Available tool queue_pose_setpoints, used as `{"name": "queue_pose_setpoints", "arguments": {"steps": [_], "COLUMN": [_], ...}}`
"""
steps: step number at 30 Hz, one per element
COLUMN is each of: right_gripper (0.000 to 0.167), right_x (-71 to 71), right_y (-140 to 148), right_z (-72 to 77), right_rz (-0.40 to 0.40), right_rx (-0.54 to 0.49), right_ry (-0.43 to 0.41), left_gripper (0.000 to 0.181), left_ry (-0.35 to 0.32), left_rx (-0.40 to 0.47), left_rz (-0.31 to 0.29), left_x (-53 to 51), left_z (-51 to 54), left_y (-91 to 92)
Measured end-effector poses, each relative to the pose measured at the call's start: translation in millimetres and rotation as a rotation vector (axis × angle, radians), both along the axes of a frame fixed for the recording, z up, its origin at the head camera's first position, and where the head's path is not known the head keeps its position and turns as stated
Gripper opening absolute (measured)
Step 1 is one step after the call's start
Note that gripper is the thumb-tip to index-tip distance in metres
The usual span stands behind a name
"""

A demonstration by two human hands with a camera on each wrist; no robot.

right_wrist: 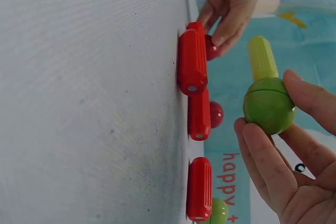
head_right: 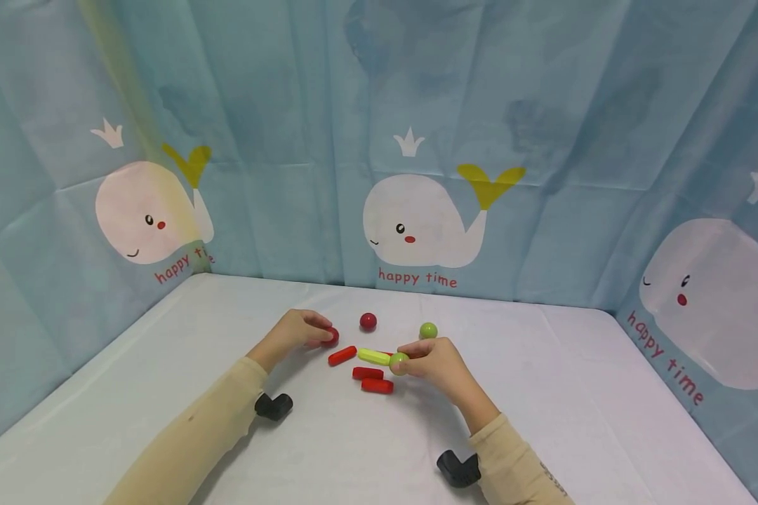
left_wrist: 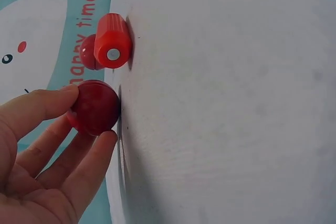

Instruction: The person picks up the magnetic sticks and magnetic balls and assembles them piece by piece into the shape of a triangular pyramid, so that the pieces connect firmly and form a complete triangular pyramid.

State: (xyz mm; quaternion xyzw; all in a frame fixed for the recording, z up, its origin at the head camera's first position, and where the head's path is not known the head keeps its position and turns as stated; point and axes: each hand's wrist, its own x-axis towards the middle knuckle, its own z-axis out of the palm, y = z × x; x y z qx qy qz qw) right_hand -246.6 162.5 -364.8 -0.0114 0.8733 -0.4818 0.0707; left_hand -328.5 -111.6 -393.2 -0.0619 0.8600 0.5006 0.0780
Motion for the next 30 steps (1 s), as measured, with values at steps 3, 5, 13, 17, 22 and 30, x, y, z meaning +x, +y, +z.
{"name": "queue_pose_setpoints", "arguments": {"steps": [3, 5, 13, 17, 22, 30], "right_gripper": [0.037, 0.037, 0.039, 0.039, 0.038, 0.035], "right_x": [0.4, 0.4, -0.9, -1.4, -1.6, -0.6], "right_y": [0.7, 1.2, 2.0, 0.8, -1.1, 0.3], "right_z": [0.1, 0.0, -2.8, -3.3, -3.4, -4.7], "right_rz": [-0.002, -0.001, 0.0, -0.008, -0.013, -0.008], "right_rx": [-0.003, -0.004, -0.018, -0.012, -0.012, -0.024], "right_ry": [-0.005, -0.004, 0.0, 0.003, -0.005, -0.017], "left_gripper": [0.022, 0.023, 0.02, 0.02, 0.02, 0.022], "left_ry": [-0.007, -0.006, -0.007, -0.001, 0.013, -0.02], "left_rx": [-0.037, -0.059, -0.107, -0.121, -0.127, -0.086], "left_rz": [-0.009, -0.028, -0.085, -0.103, -0.122, -0.109], "left_x": [2.3, 5.0, 12.1, 16.1, 19.3, 15.8], "left_z": [1.6, 3.2, 4.0, 5.8, 6.1, 1.6], "left_y": [0.7, 0.1, -8.7, -13.8, -16.8, -11.7]}}
